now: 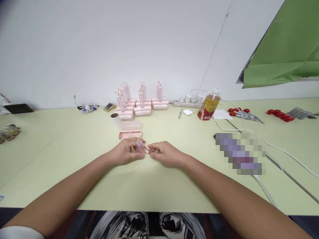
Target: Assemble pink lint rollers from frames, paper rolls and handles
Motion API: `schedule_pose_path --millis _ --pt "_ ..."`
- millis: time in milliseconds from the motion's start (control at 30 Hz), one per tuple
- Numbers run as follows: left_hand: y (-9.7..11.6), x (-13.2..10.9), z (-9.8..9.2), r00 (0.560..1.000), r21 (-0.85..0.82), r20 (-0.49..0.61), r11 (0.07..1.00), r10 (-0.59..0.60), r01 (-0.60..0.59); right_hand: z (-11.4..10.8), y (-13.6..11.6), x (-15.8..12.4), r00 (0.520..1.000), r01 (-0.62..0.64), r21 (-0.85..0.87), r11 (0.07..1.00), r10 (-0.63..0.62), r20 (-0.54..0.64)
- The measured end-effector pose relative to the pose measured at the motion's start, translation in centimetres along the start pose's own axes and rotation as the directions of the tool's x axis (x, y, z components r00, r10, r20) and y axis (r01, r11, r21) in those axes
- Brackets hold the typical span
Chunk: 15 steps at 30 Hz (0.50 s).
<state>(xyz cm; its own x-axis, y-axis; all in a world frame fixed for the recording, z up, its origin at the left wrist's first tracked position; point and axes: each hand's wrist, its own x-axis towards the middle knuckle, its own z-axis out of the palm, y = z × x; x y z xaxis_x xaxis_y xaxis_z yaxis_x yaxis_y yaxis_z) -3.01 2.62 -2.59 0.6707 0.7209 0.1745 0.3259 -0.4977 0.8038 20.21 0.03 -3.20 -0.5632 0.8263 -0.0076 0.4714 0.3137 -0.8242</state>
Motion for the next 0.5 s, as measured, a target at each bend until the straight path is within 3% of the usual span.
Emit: schedule_pose_path --millis 133,267,333,400,500 --pt "0.5 -0.1 0.1 0.992 -0.046 0.117 0.998 -0.038 0.044 0.2 -0.1 -0.1 1.0 -0.003 -0.027 1.0 0.004 0.022" --pt "0.9 -0.3 -0.9 0.991 -0.012 0.13 1.0 -0.014 0.016 0.4 0.3 0.0 0.999 -0.05 0.003 0.999 0.05 -0.01" --pt "1.0 -0.5 -2.8 0.998 0.037 0.055 0.999 0.011 -0.013 0.4 0.7 0.0 0.998 -0.067 0.019 0.998 0.067 -0.017" --pt "0.9 -0.9 -5.4 0.993 0.107 -0.115 0.994 0.005 0.007 0.4 0.9 0.0 0.996 -0.084 0.014 0.996 0.084 -0.011" --pt "0.2 -1.7 -9.5 0.918 0.194 -0.382 0.962 -0.108 0.194 0.4 1.0 -0.1 0.996 -0.084 0.007 0.996 0.084 -0.005"
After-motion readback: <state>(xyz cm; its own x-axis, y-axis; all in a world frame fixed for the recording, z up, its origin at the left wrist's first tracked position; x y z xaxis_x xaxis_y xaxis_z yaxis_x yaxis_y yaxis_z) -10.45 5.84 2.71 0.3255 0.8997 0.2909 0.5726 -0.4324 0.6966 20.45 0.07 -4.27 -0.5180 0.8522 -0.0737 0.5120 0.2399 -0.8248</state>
